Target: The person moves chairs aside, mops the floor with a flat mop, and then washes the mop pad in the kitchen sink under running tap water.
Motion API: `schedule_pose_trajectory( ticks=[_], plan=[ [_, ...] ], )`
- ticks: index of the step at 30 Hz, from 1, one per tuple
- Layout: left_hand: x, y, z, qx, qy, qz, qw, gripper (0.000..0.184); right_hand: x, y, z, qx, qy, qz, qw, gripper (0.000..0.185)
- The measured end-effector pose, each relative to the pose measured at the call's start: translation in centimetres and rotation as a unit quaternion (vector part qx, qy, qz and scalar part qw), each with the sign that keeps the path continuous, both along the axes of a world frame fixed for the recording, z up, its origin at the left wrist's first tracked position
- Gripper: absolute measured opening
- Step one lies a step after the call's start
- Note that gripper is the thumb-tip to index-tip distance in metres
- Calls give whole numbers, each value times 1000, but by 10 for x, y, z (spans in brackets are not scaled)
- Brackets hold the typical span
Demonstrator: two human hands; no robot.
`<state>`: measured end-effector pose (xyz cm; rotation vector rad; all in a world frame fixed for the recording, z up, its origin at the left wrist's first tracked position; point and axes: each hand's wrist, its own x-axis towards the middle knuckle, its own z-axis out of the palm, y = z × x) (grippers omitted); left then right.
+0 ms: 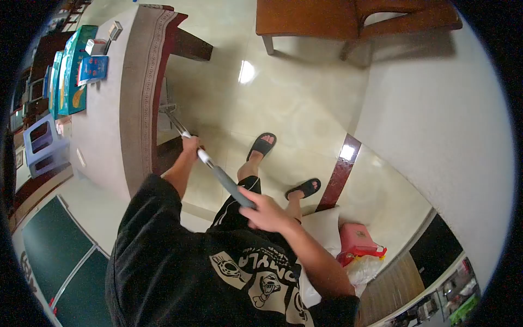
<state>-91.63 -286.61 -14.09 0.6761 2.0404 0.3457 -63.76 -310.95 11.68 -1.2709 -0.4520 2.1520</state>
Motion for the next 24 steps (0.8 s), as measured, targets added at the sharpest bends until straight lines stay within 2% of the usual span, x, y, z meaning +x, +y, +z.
schedule_pose_trajectory(
  ticks=[1,3,4,5,7,9,11,12,14,15,16,18,19,20,21,23,24],
  plan=[
    [-16,16,-16,-40,61,-73,995,52,-3,28,11,-27,-34,49,998,55],
    [-20,18,-32,-67,136,-117,981,57,-33,16,-10,-2,-83,-10,997,51],
    [-21,10,-45,-67,135,-117,982,57,-32,-1,-14,-2,-84,-10,996,51],
    [-32,-12,-74,-106,36,-19,994,61,-24,-23,-10,-22,-92,-27,995,49],
    [-10,-56,-81,-117,25,-30,992,68,1,-74,0,-66,-109,-42,991,46],
    [52,-146,-74,-45,188,-256,947,83,26,-146,25,-117,-124,-68,983,44],
    [140,-214,-10,-114,220,-250,936,87,57,-218,57,-164,-129,-113,971,44],
    [164,-238,29,-146,196,-348,905,90,71,-255,76,-194,-124,-130,964,44],
    [199,-317,47,-142,146,-416,886,94,88,-328,114,-171,-205,-138,954,42],
    [224,-364,39,-105,121,-391,906,96,97,-361,138,-202,-201,-164,944,42],
    [264,-390,84,-174,119,-346,914,99,105,-391,163,-233,-197,-192,933,42],
    [306,-451,120,-202,74,-383,899,101,116,-442,213,-319,-234,-201,896,38],
    [324,-501,106,-144,51,-369,917,98,118,-488,229,-321,-270,-234,877,39],
    [355,-504,155,-216,84,-362,903,98,118,-497,247,-321,-290,-251,866,40],
    [370,-523,159,-217,64,-377,898,99,118,-505,266,-320,-311,-268,854,40],
    [388,-545,166,-222,40,-387,894,100,116,-443,341,-250,-482,-167,823,35],
    [393,-545,167,-209,5,-389,897,101,122,-430,345,-247,-485,-162,823,35]
  ],
)
